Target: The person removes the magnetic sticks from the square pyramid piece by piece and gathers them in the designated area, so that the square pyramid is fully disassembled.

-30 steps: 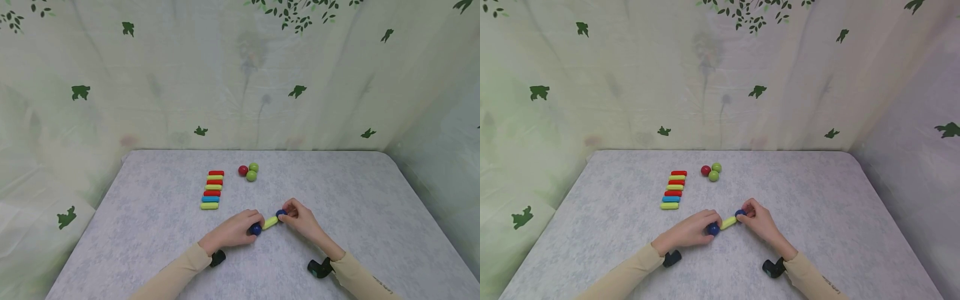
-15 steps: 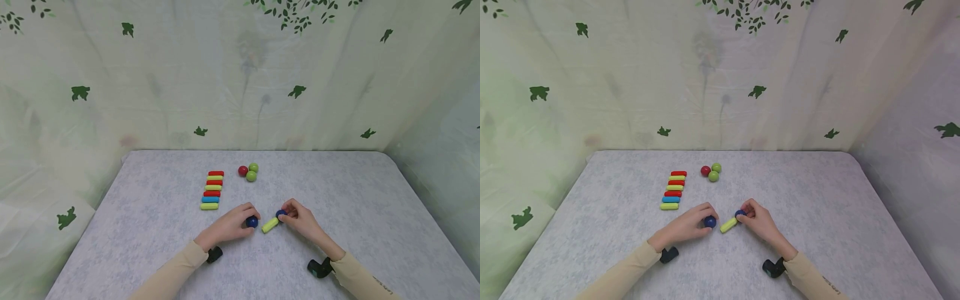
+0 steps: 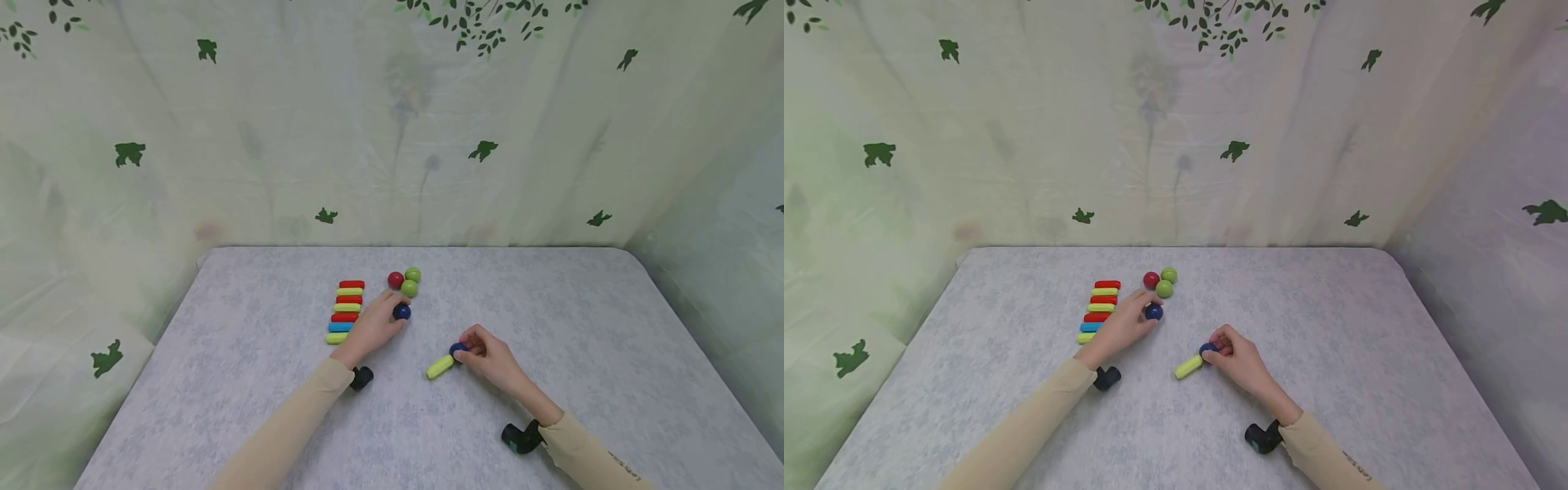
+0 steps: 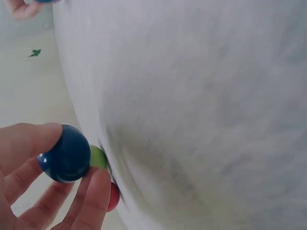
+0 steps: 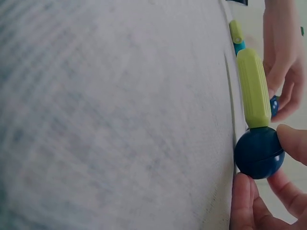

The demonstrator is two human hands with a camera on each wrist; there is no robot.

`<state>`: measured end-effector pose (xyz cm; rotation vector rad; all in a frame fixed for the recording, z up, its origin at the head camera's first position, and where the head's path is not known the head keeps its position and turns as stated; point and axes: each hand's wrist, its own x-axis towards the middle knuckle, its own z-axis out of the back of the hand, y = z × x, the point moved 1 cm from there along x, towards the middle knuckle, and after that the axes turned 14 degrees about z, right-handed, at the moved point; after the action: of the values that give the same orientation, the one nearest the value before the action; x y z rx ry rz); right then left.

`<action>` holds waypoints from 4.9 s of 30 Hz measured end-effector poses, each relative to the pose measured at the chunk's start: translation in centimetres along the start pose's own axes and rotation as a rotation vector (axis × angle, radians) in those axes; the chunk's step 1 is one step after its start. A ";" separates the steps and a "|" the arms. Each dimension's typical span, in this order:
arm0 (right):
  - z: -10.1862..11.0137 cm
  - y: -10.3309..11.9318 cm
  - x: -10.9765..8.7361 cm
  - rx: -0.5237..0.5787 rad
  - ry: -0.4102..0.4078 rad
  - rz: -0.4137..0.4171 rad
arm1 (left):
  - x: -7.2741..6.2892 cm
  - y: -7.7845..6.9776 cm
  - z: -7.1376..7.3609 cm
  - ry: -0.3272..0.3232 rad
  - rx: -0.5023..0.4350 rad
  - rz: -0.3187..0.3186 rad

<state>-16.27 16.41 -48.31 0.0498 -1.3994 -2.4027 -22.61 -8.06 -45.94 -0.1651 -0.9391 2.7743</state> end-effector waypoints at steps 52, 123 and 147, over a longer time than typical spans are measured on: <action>-0.2 -0.2 0.2 -0.032 -0.015 -0.003 | -3.4 -2.5 -1.8 0.387 -0.059 -0.201; 0.4 0.4 4.3 0.001 -0.023 -0.038 | -7.2 7.3 4.6 -0.017 0.170 -0.153; -0.5 0.3 10.3 -0.107 -0.043 -0.017 | -7.1 7.0 4.4 -0.140 0.251 -0.120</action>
<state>-25.73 12.55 -46.77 -0.0168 -1.2908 -2.5027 -17.62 -17.72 -46.49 0.1217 -0.5985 2.7876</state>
